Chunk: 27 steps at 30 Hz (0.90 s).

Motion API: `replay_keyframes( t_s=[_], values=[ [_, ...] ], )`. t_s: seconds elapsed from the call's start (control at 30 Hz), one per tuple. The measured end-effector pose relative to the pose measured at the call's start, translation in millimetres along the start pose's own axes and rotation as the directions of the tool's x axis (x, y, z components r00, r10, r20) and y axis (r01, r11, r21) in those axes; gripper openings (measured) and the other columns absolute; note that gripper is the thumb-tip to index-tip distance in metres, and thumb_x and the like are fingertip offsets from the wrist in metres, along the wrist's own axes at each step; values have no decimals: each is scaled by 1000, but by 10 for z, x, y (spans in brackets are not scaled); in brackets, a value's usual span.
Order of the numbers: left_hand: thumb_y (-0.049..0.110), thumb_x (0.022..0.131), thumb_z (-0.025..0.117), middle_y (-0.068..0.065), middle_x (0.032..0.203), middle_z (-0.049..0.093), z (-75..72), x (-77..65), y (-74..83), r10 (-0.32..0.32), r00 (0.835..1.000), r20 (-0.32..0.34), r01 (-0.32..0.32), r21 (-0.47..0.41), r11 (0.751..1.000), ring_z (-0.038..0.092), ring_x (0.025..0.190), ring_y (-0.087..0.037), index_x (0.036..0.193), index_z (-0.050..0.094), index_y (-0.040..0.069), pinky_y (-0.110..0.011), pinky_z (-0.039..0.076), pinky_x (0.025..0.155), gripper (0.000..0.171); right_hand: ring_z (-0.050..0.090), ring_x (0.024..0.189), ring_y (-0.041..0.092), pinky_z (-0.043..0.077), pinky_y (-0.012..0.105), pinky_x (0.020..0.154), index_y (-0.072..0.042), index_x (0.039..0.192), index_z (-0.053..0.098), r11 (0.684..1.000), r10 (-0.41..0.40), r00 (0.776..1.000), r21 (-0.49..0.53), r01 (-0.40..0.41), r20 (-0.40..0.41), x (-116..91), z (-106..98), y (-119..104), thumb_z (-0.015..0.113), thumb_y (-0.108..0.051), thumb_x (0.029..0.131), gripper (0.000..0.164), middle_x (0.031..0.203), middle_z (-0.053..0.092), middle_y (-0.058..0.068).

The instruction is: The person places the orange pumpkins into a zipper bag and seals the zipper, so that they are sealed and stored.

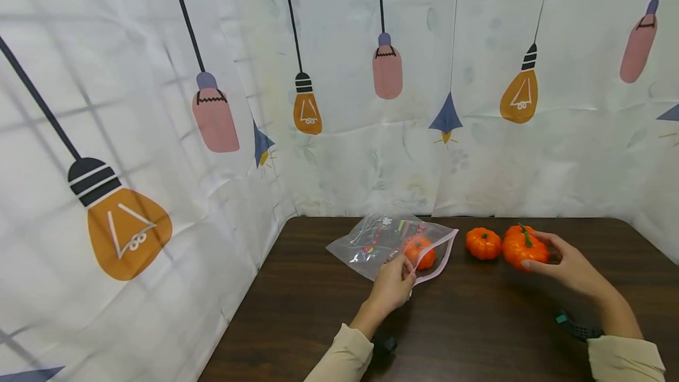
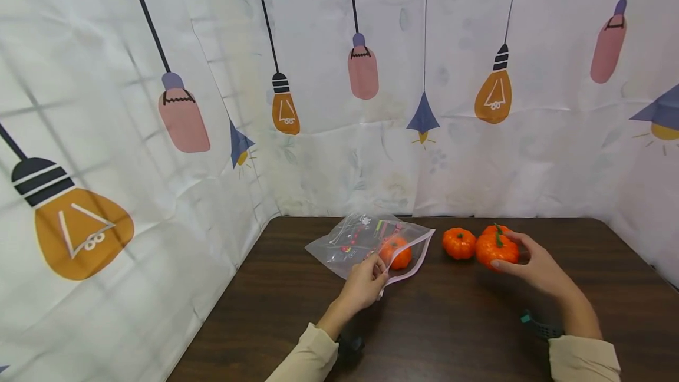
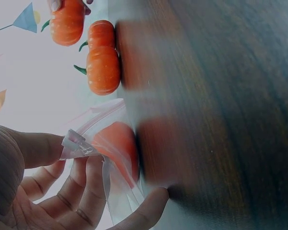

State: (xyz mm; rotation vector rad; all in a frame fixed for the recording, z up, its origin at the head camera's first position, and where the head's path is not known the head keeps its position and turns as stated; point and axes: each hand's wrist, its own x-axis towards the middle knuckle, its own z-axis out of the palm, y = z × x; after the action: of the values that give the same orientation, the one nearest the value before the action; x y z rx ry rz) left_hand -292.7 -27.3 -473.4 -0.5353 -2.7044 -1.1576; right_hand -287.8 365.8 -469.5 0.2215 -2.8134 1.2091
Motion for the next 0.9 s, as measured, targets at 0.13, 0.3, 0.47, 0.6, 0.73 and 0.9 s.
replay_keyframes(
  t_s=[0.13, 0.3, 0.47, 0.6, 0.73, 0.9],
  values=[
    [9, 93, 69, 7, 65, 50, -5, -11, -2, -2, 1000, 2, 2, 8, 1000, 43, 58, -4, 88, 60, 11, -20, 35, 56, 10, 55, 117, 45, 51, 29, 74, 5, 156, 24, 1000, -8, 1000, 17, 8, 8, 9, 50, -75, 68, -35, 98, 83, 149, 36, 39],
    [9, 92, 69, 7, 65, 51, -9, -17, -2, 3, 1000, -4, -3, 23, 1000, 43, 58, -4, 87, 60, 11, -20, 35, 56, 11, 52, 122, 50, 51, 32, 78, 4, 158, 22, 999, -22, 999, 50, 21, 30, 29, 105, -163, 67, -34, 98, 84, 150, 34, 40],
    [9, 92, 69, 6, 66, 52, -11, -18, 5, 7, 1000, -7, -7, 24, 1000, 43, 59, -3, 88, 60, 10, -20, 35, 57, 10, 56, 119, 45, 52, 28, 78, 2, 158, 24, 997, -51, 998, 63, 49, 32, 62, 156, -218, 68, -30, 98, 81, 144, 43, 40],
    [9, 92, 69, 7, 66, 52, 0, -12, -3, 5, 1000, -4, -5, 26, 1000, 43, 58, -3, 88, 60, 11, -20, 35, 57, 10, 60, 115, 38, 52, 27, 76, 0, 157, 27, 997, -59, 998, 59, 58, 31, 81, 204, -246, 70, -30, 97, 80, 134, 54, 37],
    [11, 93, 69, 7, 66, 52, 8, -2, -8, 1, 1000, 1, -1, 27, 1000, 43, 58, -3, 88, 60, 12, -20, 35, 57, 10, 59, 116, 39, 52, 35, 80, -1, 156, 29, 998, -53, 998, 47, 51, 29, 102, 242, -281, 71, -34, 96, 80, 136, 53, 36],
    [11, 92, 69, 7, 66, 52, 24, 2, -17, 13, 1000, 0, -13, 29, 999, 43, 58, -3, 88, 60, 12, -20, 35, 56, 10, 56, 119, 45, 52, 38, 82, -1, 155, 31, 997, -75, 997, 39, 74, 35, 128, 291, -314, 71, -34, 96, 78, 141, 46, 35]
  ],
)
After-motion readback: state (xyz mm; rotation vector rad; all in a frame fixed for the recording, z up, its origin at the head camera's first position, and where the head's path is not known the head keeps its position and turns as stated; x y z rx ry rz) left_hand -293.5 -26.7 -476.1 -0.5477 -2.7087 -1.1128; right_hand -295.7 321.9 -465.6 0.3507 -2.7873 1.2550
